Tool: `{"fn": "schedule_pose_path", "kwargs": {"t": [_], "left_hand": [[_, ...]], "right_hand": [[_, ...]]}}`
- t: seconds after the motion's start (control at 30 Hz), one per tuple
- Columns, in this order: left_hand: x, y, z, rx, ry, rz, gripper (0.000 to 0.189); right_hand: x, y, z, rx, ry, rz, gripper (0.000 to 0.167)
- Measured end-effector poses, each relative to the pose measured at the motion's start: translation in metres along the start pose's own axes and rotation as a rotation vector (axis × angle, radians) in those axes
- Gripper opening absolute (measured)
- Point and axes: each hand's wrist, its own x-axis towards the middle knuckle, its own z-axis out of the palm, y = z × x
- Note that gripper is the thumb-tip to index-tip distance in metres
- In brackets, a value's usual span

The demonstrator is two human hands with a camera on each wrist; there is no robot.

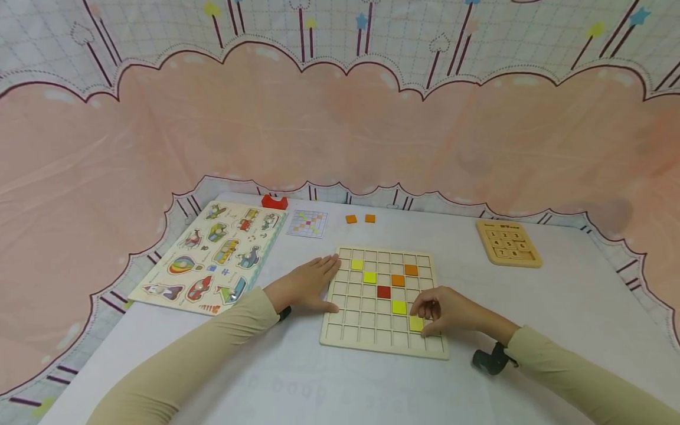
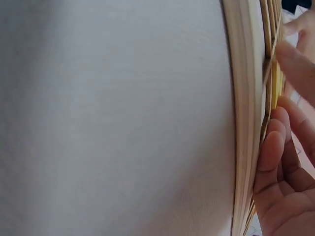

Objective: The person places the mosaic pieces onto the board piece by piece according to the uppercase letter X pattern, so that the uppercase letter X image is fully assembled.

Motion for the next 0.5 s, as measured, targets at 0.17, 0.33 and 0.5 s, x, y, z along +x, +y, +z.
{"fn": "schedule_pose_path", "kwargs": {"t": [0.17, 0.33, 0.5], "left_hand": [[-0.0001, 0.0014, -0.0009, -0.010, -0.002, 0.000, 0.101], [-0.0004, 0.0015, -0.0008, -0.009, 0.006, 0.004, 0.101], [-0.0004, 0.0006, -0.0009, 0.005, 0.001, 0.003, 0.101]], "right_hand": [[-0.0016, -0.0020, -0.0026, 0.019, -0.020, -0.007, 0.024], [-0.0003, -0.0023, -0.0030, 0.030, -0.023, 0.006, 0.019], [0.0033, 0.0001, -0.0036, 0.006, -0.035, 0.017, 0.019]]}}
